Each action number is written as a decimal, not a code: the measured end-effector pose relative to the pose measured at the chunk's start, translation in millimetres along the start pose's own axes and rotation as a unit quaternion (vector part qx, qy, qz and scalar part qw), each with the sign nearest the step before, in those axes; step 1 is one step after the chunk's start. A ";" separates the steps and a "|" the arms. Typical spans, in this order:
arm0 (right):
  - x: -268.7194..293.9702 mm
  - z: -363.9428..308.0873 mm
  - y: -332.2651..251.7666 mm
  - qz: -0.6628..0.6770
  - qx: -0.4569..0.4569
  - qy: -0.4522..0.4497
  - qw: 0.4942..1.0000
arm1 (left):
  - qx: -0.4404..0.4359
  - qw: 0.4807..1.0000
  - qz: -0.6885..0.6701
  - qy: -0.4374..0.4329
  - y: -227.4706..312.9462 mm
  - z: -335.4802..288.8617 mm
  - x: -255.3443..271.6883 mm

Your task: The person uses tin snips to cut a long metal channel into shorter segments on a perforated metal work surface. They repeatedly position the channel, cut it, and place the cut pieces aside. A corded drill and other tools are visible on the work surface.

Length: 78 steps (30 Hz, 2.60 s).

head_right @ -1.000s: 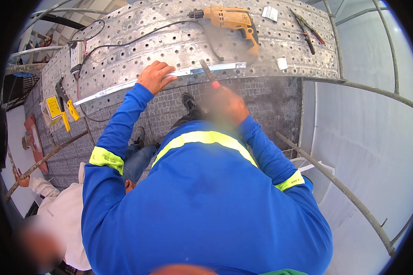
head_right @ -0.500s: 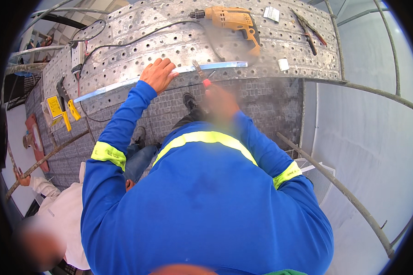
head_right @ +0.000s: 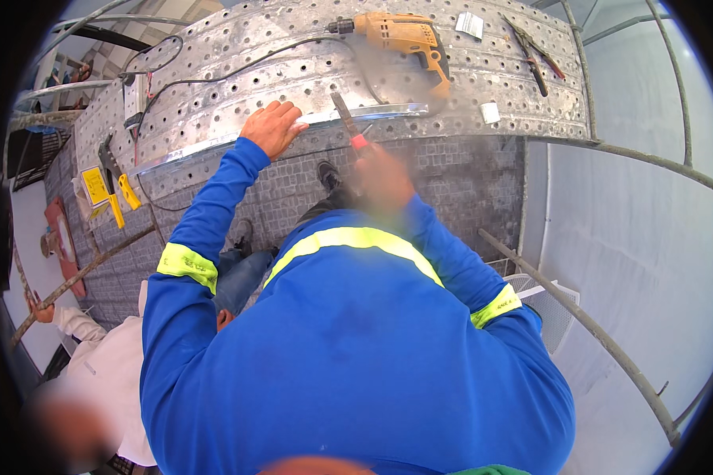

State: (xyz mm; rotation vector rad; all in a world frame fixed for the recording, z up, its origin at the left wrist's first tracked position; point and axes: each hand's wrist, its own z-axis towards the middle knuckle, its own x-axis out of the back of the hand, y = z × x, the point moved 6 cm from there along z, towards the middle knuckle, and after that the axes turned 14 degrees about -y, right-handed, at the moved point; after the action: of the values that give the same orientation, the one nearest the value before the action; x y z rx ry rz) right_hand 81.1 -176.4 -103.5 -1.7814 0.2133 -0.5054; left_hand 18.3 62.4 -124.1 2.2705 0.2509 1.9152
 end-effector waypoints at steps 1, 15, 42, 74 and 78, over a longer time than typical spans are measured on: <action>1.5 -0.2 -4.1 -0.040 0.037 0.010 0.998 | -0.002 1.000 0.004 0.009 0.4 -0.6 0.9; 60.3 -39.5 36.2 0.187 -0.150 0.037 0.970 | 0.027 0.995 -0.088 -0.032 -36.0 26.3 -0.8; 110.0 -45.7 16.5 0.000 -0.090 0.156 0.984 | 0.008 0.995 -0.094 0.014 -2.6 13.5 0.0; 14.5 93.7 9.0 -0.491 0.158 -0.075 0.853 | 0.045 0.999 0.004 -0.013 13.8 28.6 -30.8; 13.9 94.3 9.4 -0.483 0.160 -0.067 0.858 | 0.048 0.999 0.016 -0.008 14.6 29.0 -28.2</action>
State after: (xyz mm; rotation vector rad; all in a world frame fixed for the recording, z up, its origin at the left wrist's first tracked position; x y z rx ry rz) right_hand 136.4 -102.1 -127.7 -1.4816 -0.8726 -1.0443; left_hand 42.5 41.3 -152.6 2.3618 0.3127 1.9400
